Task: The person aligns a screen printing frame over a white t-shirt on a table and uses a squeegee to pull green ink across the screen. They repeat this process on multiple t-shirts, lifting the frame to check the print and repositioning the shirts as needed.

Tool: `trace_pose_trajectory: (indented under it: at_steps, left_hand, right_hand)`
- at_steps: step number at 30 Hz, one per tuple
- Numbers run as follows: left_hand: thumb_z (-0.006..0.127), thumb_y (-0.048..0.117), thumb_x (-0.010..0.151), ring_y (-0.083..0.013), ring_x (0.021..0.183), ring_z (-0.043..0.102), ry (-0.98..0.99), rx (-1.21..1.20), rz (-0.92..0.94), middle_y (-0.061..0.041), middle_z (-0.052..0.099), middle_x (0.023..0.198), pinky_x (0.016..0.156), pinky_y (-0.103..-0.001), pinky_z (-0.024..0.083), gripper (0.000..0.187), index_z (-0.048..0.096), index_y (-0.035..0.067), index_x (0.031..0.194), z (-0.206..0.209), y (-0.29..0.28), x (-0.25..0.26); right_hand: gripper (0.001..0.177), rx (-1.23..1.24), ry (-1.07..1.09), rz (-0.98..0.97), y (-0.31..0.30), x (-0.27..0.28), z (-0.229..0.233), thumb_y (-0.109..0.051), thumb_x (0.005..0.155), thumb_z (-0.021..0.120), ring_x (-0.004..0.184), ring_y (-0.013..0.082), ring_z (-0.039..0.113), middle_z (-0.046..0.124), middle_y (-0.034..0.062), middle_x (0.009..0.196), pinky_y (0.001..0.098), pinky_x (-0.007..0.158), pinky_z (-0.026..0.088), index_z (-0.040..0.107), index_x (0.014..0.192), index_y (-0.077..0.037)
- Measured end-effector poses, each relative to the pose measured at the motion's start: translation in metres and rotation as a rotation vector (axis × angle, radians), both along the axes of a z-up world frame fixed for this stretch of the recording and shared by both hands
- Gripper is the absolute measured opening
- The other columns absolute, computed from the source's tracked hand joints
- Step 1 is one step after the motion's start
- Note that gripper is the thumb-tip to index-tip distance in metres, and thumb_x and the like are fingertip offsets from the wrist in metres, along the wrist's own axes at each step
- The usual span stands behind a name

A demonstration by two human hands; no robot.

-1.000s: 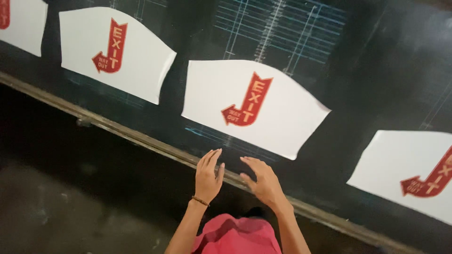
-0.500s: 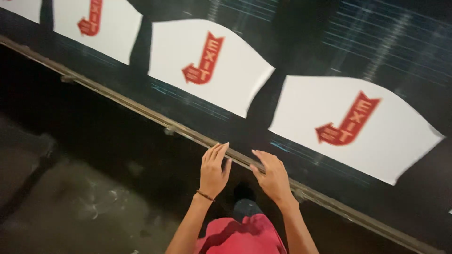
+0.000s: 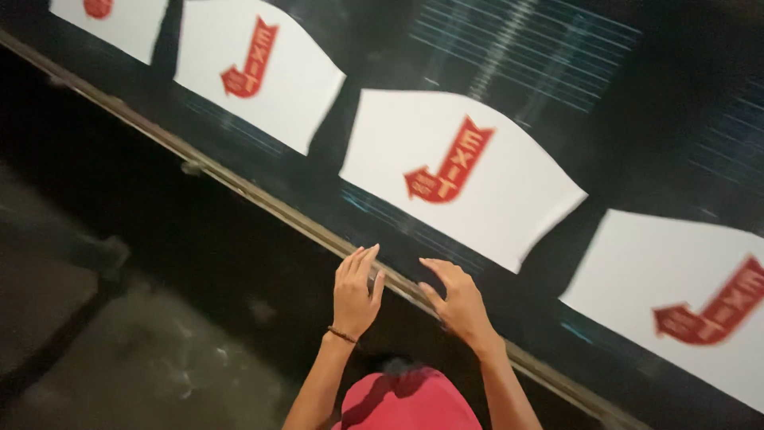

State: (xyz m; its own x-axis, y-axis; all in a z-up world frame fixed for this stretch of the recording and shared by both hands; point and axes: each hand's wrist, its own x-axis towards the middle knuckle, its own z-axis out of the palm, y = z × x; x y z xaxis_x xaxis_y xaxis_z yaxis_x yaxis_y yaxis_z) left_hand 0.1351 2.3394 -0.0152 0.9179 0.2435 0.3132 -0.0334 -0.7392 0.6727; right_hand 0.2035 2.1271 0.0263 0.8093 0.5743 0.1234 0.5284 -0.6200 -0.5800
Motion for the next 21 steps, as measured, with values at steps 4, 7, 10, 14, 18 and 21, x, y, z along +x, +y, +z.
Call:
trace_pose_trajectory:
  at_steps: [4, 7, 10, 14, 18, 21]
  left_hand:
    - [0.054, 0.029, 0.103, -0.0345, 0.137, 0.048, 0.028, 0.063, -0.032, -0.012, 0.058, 0.139, 0.115, -0.051, 0.034, 0.050, 0.049, 0.012, 0.150, 0.001, 0.078, 0.031]
    - [0.054, 0.031, 0.103, -0.0335, 0.139, 0.047, 0.082, 0.137, -0.025, -0.011, 0.056, 0.142, 0.116, -0.050, 0.032, 0.053, 0.047, 0.012, 0.152, -0.003, 0.138, 0.052]
    - [0.052, 0.030, 0.104, -0.0348, 0.139, 0.046, 0.126, 0.101, 0.004, -0.012, 0.055, 0.141, 0.117, -0.051, 0.032, 0.052, 0.046, 0.012, 0.152, 0.001, 0.193, 0.071]
    - [0.057, 0.029, 0.101, -0.0319, 0.137, 0.049, 0.104, 0.122, 0.035, -0.009, 0.059, 0.136, 0.115, -0.048, 0.035, 0.051, 0.050, 0.014, 0.150, -0.008, 0.258, 0.097]
    - [0.055, 0.027, 0.103, -0.0324, 0.135, 0.051, 0.087, 0.042, 0.040, -0.009, 0.061, 0.135, 0.114, -0.048, 0.036, 0.047, 0.053, 0.012, 0.147, -0.011, 0.323, 0.118]
    - [0.054, 0.025, 0.104, -0.0339, 0.135, 0.052, 0.059, -0.006, 0.012, -0.011, 0.062, 0.134, 0.114, -0.049, 0.036, 0.044, 0.055, 0.011, 0.146, -0.010, 0.381, 0.137]
  right_hand:
    - [0.046, 0.076, 0.129, -0.053, 0.080, 0.030, 0.018, -0.030, 0.098, 0.062, 0.121, 0.0401, 0.063, 0.067, 0.0150, 0.134, 0.0526, 0.100, 0.050, 0.060, 0.142, -0.016]
    - [0.046, 0.076, 0.113, -0.035, 0.142, 0.058, 0.010, -0.032, 0.098, 0.062, 0.121, 0.0359, 0.064, 0.067, 0.0117, 0.134, 0.0491, 0.102, 0.050, 0.060, 0.142, -0.019]
    - [0.048, 0.061, 0.093, 0.065, 0.205, 0.084, -0.007, -0.035, 0.096, 0.066, 0.123, 0.0348, 0.064, 0.068, 0.0100, 0.133, 0.0490, 0.102, 0.049, 0.060, 0.140, -0.019]
    - [0.046, 0.037, 0.050, 0.153, 0.273, 0.099, 0.011, -0.033, 0.097, 0.065, 0.124, 0.0322, 0.063, 0.068, 0.0079, 0.133, 0.0468, 0.104, 0.048, 0.060, 0.140, -0.020]
    - [0.043, 0.036, 0.065, 0.168, 0.331, 0.116, 0.008, -0.034, 0.097, 0.064, 0.119, 0.0324, 0.065, 0.069, 0.0064, 0.131, 0.0469, 0.100, 0.051, 0.061, 0.137, -0.019]
    - [0.043, 0.047, 0.058, 0.129, 0.384, 0.128, -0.002, -0.034, 0.098, 0.063, 0.116, 0.0349, 0.065, 0.069, 0.0080, 0.129, 0.0493, 0.096, 0.052, 0.061, 0.138, -0.019]
